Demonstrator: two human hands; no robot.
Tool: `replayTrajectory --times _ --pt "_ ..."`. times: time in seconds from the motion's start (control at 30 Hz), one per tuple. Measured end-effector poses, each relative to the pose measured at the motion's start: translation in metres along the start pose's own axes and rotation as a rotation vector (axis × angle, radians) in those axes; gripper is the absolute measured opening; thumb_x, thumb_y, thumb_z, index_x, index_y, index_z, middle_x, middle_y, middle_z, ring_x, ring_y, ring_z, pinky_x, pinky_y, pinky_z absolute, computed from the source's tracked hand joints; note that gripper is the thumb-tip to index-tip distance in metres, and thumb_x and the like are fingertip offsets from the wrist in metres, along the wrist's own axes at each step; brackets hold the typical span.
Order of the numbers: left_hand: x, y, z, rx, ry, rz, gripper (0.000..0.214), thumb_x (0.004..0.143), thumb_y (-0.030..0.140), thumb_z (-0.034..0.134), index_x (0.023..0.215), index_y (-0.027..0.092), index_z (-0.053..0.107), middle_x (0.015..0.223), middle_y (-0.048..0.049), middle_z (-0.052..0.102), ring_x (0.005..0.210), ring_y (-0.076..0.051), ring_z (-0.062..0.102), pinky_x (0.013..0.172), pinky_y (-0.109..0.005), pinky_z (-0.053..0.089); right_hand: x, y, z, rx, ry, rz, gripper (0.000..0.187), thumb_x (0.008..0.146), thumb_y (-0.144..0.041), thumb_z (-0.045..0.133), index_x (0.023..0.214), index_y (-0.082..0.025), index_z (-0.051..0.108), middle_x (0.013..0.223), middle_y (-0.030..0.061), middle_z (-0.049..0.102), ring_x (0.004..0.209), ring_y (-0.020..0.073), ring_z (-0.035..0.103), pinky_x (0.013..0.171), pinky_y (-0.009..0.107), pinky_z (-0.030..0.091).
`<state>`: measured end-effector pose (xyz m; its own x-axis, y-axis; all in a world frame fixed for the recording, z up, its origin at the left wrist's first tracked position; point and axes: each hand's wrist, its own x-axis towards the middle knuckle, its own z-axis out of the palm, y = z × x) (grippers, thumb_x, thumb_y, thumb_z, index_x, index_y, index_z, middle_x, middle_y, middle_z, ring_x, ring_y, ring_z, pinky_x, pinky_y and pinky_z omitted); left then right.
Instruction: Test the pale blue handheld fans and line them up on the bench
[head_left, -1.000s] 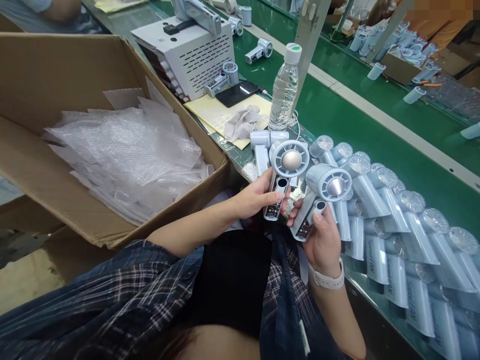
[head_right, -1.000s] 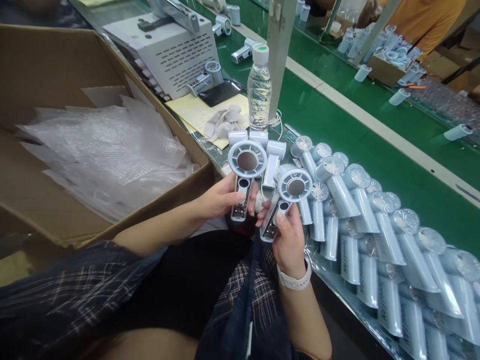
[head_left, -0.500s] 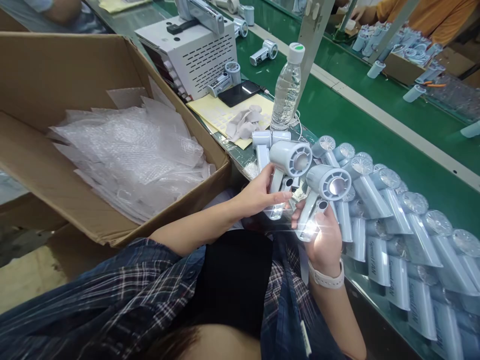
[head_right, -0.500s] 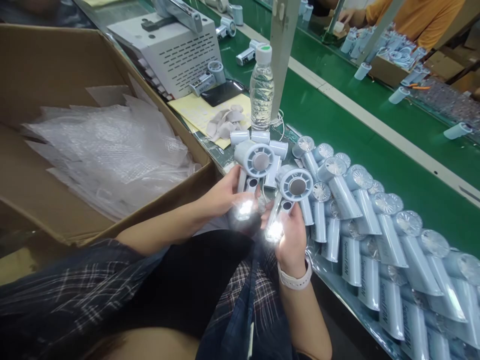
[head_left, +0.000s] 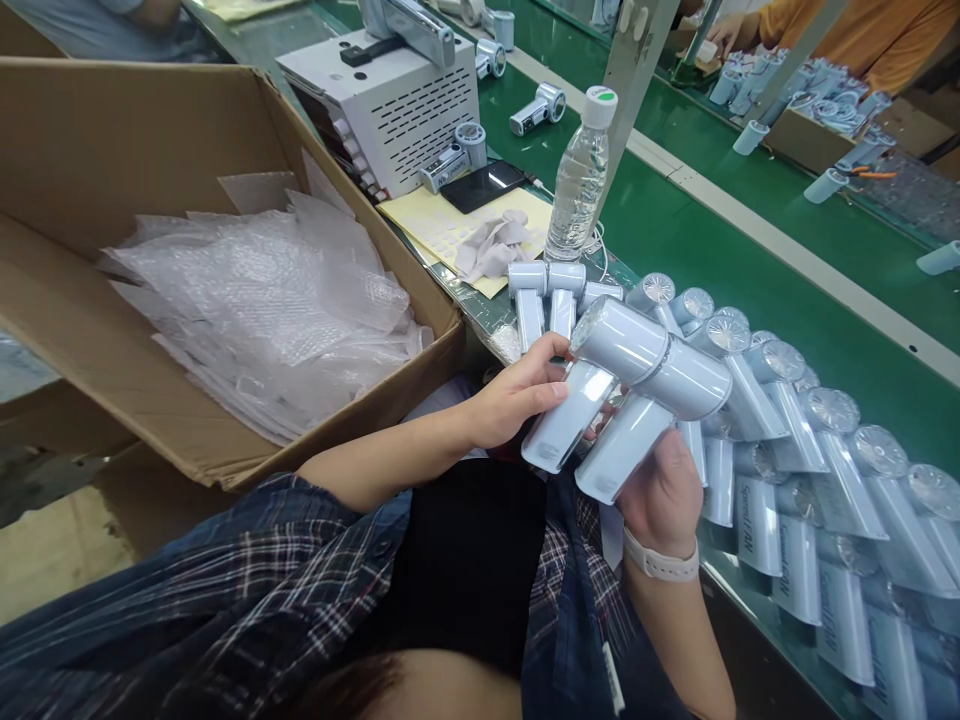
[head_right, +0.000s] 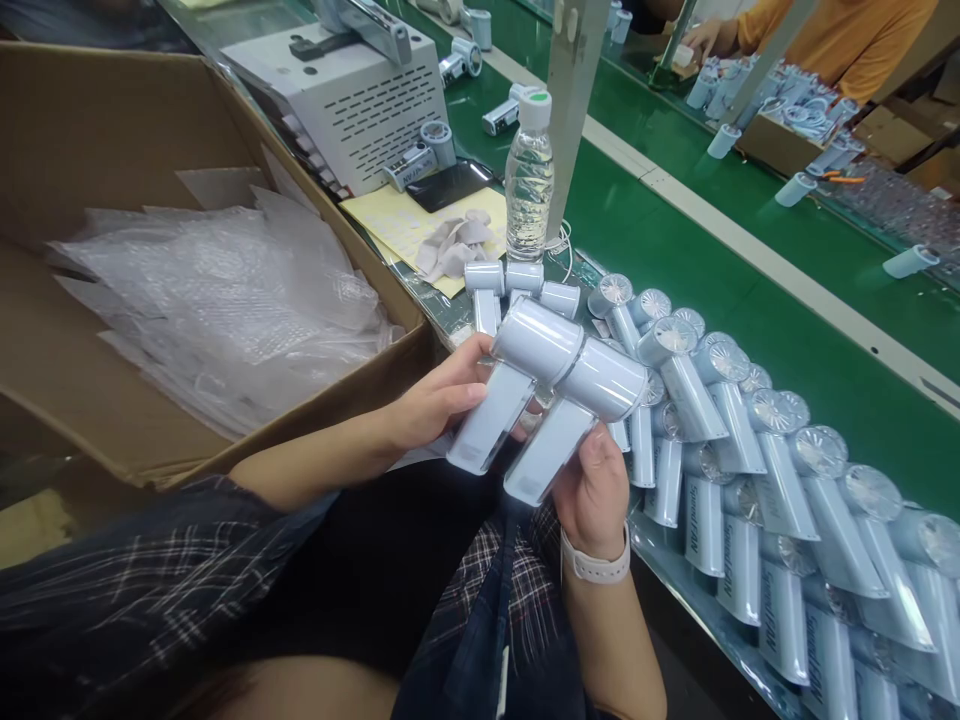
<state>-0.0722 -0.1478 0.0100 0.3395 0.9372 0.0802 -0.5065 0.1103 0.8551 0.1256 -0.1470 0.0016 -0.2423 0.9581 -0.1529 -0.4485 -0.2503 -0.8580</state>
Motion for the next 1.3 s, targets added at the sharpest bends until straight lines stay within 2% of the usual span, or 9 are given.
replayTrajectory --times 0.13,0.27,0.43,0.63,0.77,0.93,1.03,1.13,1.3 --pt "-0.007 0.016 0.009 0.015 -0.054 -0.001 0.047 0.092 0.050 0.071 0.114 0.024 0.039 0.101 -0.0064 0.075 0.085 -0.024 0.077 0.074 -0.035 0.062 -0.006 -0.007 0.001 -0.009 -0.009 -0.037 0.035 0.087 -0.056 0.072 0.105 -0.026 0.075 0.098 0.0066 0.077 0.079 0.0266 0.072 0.079 0.050 0.062" --pt "-0.007 0.021 0.015 0.024 0.038 -0.024 0.058 0.081 0.043 0.084 0.119 0.021 0.047 0.108 -0.0095 0.072 0.096 -0.024 0.073 0.084 -0.033 0.058 -0.005 -0.017 0.007 0.029 -0.033 -0.009 0.027 0.090 -0.049 0.068 0.104 -0.027 0.075 0.103 0.0062 0.075 0.089 0.0272 0.071 0.085 0.050 0.060" --pt "-0.001 0.015 0.020 -0.077 0.042 -0.136 0.063 0.068 0.032 0.092 0.117 0.015 0.057 0.097 -0.0074 0.070 0.088 -0.021 0.070 0.084 -0.036 0.056 0.001 -0.025 0.018 0.059 -0.058 0.085 0.036 0.085 -0.052 0.059 0.103 -0.024 0.074 0.081 0.0052 0.064 0.075 0.0229 0.062 0.072 0.042 0.058" --pt "0.002 0.011 0.018 -0.183 0.020 -0.201 0.044 0.072 0.035 0.088 0.100 0.013 0.061 0.082 -0.0053 0.068 0.073 -0.018 0.067 0.074 -0.033 0.056 0.002 -0.022 0.020 0.052 -0.113 0.115 0.041 0.085 -0.055 0.052 0.071 -0.020 0.069 0.071 0.0065 0.058 0.065 0.0210 0.054 0.060 0.038 0.053" --pt "0.004 0.012 0.010 -0.244 -0.032 -0.164 0.043 0.073 0.040 0.078 0.102 0.012 0.064 0.097 -0.0131 0.073 0.083 -0.024 0.071 0.078 -0.037 0.058 0.001 -0.021 0.016 0.115 -0.093 0.098 0.039 0.086 -0.055 0.056 0.089 -0.021 0.075 0.077 0.0066 0.062 0.067 0.0207 0.056 0.054 0.034 0.050" --pt "0.004 0.010 0.005 -0.251 -0.038 -0.118 0.038 0.073 0.027 0.072 0.107 0.014 0.061 0.102 -0.0135 0.075 0.090 -0.027 0.073 0.080 -0.040 0.059 0.001 -0.023 0.013 0.115 -0.115 -0.010 0.024 0.083 -0.049 0.067 0.094 -0.028 0.071 0.079 0.0039 0.063 0.069 0.0215 0.058 0.054 0.033 0.051" --pt "0.003 0.006 0.003 -0.227 0.026 -0.113 0.039 0.075 0.023 0.073 0.111 0.017 0.058 0.102 -0.0095 0.075 0.089 -0.027 0.075 0.079 -0.040 0.060 0.000 -0.022 0.012 0.085 -0.044 -0.073 0.027 0.083 -0.049 0.068 0.099 -0.028 0.072 0.084 0.0043 0.066 0.076 0.0237 0.063 0.068 0.042 0.057" --pt "0.002 0.004 0.003 -0.141 0.092 -0.057 0.036 0.077 0.024 0.078 0.107 0.017 0.060 0.097 -0.0069 0.074 0.090 -0.023 0.074 0.080 -0.034 0.058 -0.001 -0.017 0.010 0.052 0.045 -0.123 0.027 0.091 -0.047 0.061 0.110 -0.029 0.071 0.093 0.0043 0.071 0.087 0.0252 0.068 0.082 0.048 0.059" --pt "0.002 0.011 0.002 0.043 0.105 -0.073 0.051 0.074 0.037 0.089 0.112 0.014 0.063 0.104 -0.0100 0.073 0.100 -0.023 0.071 0.089 -0.034 0.055 0.000 -0.012 0.007 0.027 0.104 -0.117 0.027 0.097 -0.040 0.058 0.121 -0.030 0.068 0.093 0.0022 0.074 0.083 0.0226 0.071 0.076 0.043 0.060"
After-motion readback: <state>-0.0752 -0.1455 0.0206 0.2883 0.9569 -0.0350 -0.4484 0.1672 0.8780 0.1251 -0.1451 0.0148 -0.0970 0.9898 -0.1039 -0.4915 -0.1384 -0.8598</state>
